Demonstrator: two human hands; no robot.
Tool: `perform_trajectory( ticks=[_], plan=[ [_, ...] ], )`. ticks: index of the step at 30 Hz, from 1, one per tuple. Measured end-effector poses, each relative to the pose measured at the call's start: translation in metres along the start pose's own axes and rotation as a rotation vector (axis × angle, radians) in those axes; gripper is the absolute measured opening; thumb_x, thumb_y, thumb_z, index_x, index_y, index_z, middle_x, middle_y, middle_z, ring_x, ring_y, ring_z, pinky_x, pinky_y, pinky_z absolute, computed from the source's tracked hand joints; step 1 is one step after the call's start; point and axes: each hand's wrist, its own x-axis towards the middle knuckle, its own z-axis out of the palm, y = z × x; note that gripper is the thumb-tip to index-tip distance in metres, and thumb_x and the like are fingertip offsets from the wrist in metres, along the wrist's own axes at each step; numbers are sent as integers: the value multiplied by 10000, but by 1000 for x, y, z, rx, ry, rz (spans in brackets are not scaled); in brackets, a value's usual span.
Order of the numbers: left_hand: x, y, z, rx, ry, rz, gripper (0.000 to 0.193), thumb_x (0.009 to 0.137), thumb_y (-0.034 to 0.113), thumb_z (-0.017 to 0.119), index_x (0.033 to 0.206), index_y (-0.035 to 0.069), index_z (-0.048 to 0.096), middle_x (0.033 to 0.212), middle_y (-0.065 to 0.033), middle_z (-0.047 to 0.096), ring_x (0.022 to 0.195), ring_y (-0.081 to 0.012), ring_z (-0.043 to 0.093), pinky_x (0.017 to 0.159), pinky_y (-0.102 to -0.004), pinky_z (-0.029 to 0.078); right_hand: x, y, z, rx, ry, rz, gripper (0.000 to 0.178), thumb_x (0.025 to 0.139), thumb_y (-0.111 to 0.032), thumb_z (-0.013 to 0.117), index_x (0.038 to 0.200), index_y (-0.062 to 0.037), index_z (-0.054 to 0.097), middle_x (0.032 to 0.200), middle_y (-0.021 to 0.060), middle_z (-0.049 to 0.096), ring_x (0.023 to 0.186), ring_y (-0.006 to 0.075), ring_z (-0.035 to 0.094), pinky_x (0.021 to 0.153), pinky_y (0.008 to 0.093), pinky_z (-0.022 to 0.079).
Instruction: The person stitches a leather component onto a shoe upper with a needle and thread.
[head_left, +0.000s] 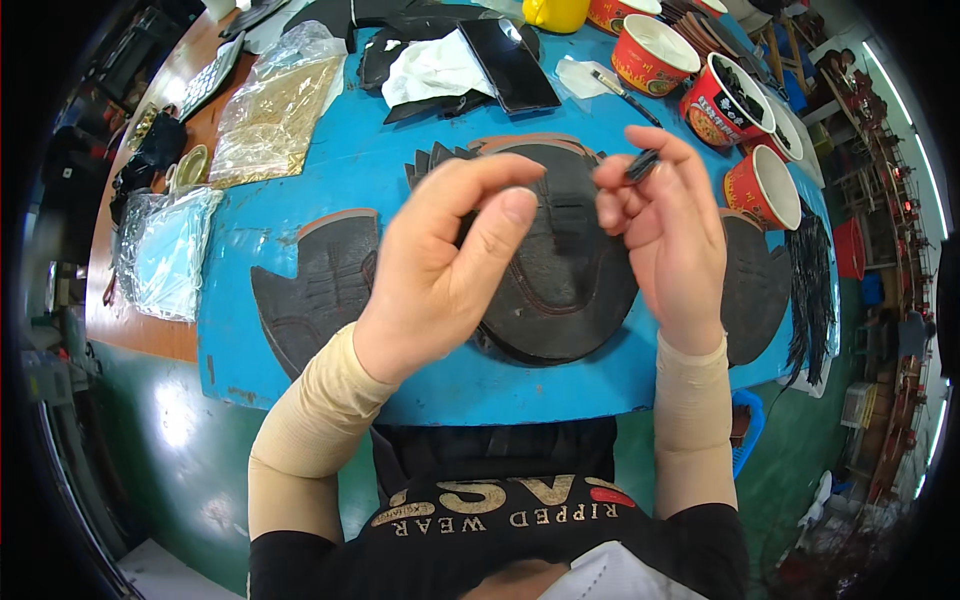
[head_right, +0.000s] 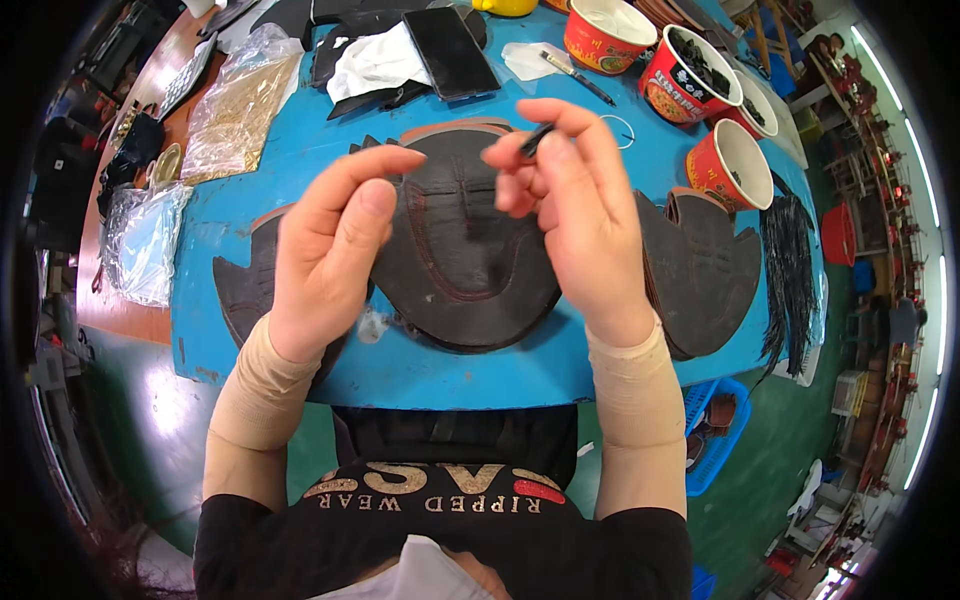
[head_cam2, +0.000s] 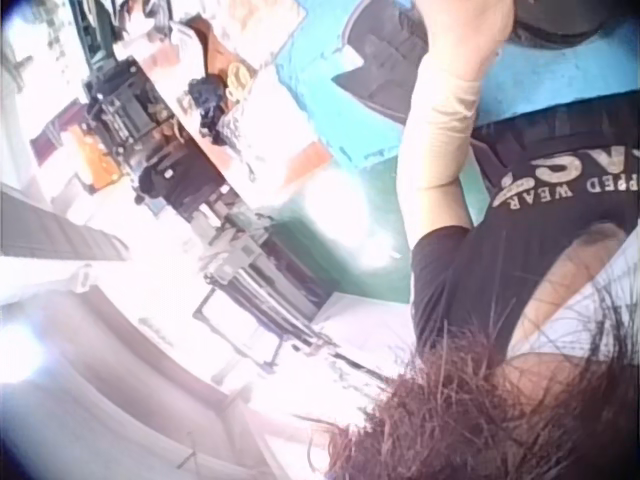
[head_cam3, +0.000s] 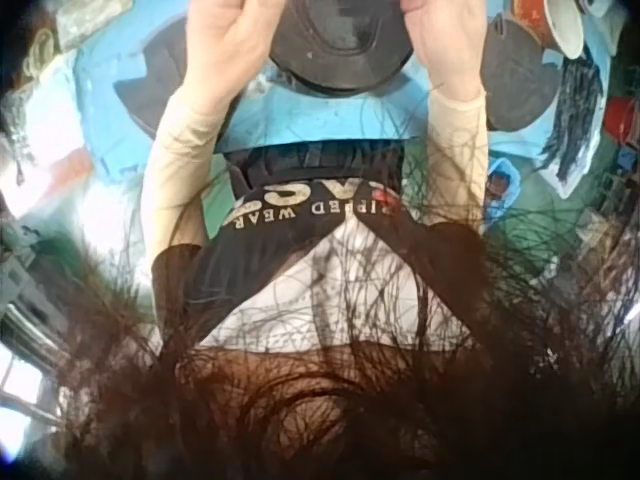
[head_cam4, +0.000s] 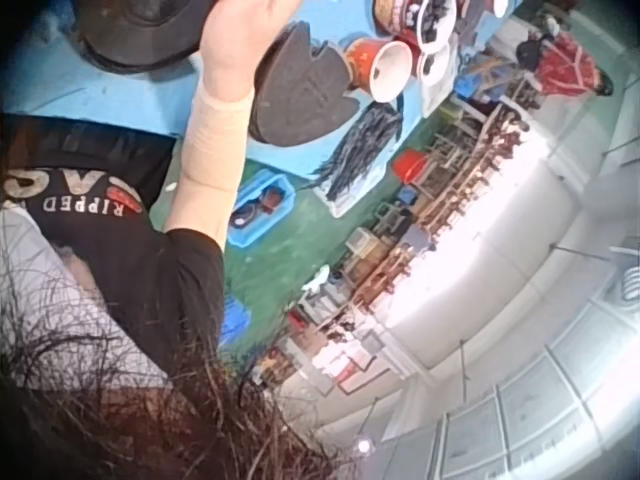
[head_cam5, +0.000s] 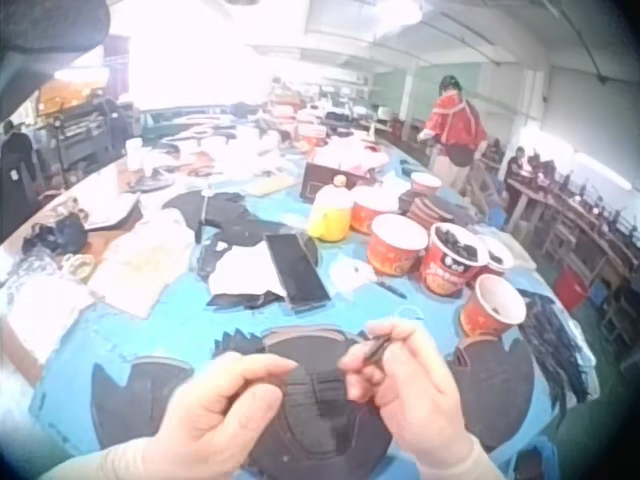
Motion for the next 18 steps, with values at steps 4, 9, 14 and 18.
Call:
perform_trajectory(
  ticks=[4,9,14,18],
  plan=[
    [-10,6,1,-398,-133,-200,320,1021,168,455,1281,-10,510,817,40,485,719,-36,450,625,-189,382,-18,10,9,-189,-116,-111,315,1015,-93,418,1313,7,436,1110,146,631,810,122,605,759,244,511],
    [-9,2,5,-347,-87,-207,315,996,127,499,1282,-2,521,850,28,502,729,-45,462,649,-198,400,-28,20,10,-174,-54,-234,305,943,0,560,1242,21,508,1067,136,663,875,131,637,781,255,524],
    [-9,2,4,-95,-64,-21,267,882,49,671,1148,29,649,830,1,552,784,-68,503,726,-215,440,-28,18,7,-404,-103,-278,232,902,-4,634,1130,19,597,1001,112,689,885,132,653,770,249,521],
    [-6,-11,7,-122,27,88,224,893,69,668,1109,10,655,935,-24,629,780,-56,532,683,-204,446,-23,9,11,-549,-128,-405,185,872,18,660,1055,12,641,950,82,683,844,136,649,753,249,516]
  ],
)
